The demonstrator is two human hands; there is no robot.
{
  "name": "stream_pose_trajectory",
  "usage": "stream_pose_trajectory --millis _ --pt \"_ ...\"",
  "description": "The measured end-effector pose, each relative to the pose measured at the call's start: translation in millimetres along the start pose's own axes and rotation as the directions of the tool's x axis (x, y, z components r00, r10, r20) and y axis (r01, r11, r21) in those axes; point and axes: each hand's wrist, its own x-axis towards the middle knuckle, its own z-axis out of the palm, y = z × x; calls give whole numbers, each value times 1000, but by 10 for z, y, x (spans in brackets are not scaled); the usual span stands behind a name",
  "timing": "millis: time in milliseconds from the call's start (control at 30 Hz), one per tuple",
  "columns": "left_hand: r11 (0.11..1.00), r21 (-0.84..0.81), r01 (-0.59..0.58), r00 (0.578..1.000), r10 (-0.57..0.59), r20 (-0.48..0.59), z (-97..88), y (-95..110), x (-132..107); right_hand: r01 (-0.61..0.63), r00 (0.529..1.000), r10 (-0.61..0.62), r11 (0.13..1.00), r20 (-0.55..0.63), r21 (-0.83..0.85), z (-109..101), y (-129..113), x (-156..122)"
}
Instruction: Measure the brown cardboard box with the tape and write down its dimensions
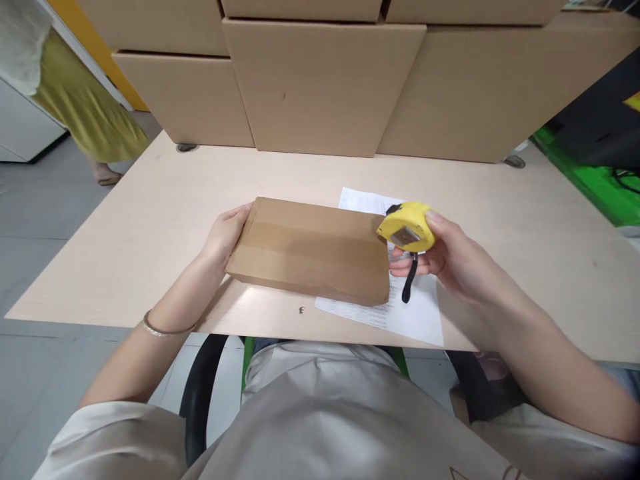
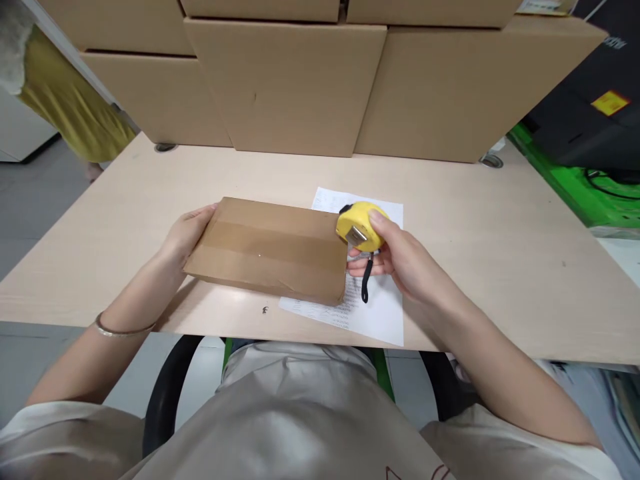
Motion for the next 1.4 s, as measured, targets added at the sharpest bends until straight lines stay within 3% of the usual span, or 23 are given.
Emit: stream_pose_trajectory --millis 67,167,267,333,433,533,633,700,767,867,1000,1100,1267,1400 --pt "998 14 53 999 -53 11 -24 -37 -40 -35 999 35 999 -27 11 -20 63 -6" --pt "992 -88 88 995 -83 60 -73 -97 -156 10 999 -9 1000 -49 8 -89 93 38" --pt "989 -126 72 995 -62 80 -123 -148 -318 111 993 -113 990 -20 -82 -126 -34 156" --pt "993 -102 64 992 -53 113 -141 -178 -412 173 984 -166 977 64 -126 -42 -202 273" --pt "994 -109 29 989 -13 145 -142 -235 -465 224 950 -184 965 254 -137 338 -480 479" --pt "991 -127 -47 993 60 104 -142 -315 -410 227 889 -136 960 437 -162 932 -651 697" --pt "973 -124 -194 978 201 52 -162 -400 -323 277 772 -130 950 622 -145 1502 -655 911" --pt "952 -116 -285 957 290 30 -180 -442 -286 302 731 -119 940 672 -162 1770 -591 1037" --pt "935 -111 -336 941 339 13 -196 -466 -277 306 735 -99 931 671 -198 1929 -512 1132" --pt "936 -111 -333 942 337 15 -203 -460 -307 294 757 -80 928 648 -230 1994 -433 1200" --pt "965 -108 -237 968 244 57 -181 -396 -379 308 759 -87 921 645 -238 1845 -486 1146" --pt "972 -100 -213 975 218 42 -164 -345 -415 302 794 -58 902 606 -309 1522 -584 1033" --pt "978 -98 -186 982 189 14 -154 -314 -424 319 875 -142 887 462 -333 536 -580 858" --pt "978 -87 -189 982 189 -6 -143 -308 -425 273 949 -207 919 238 -286 -195 -394 762"
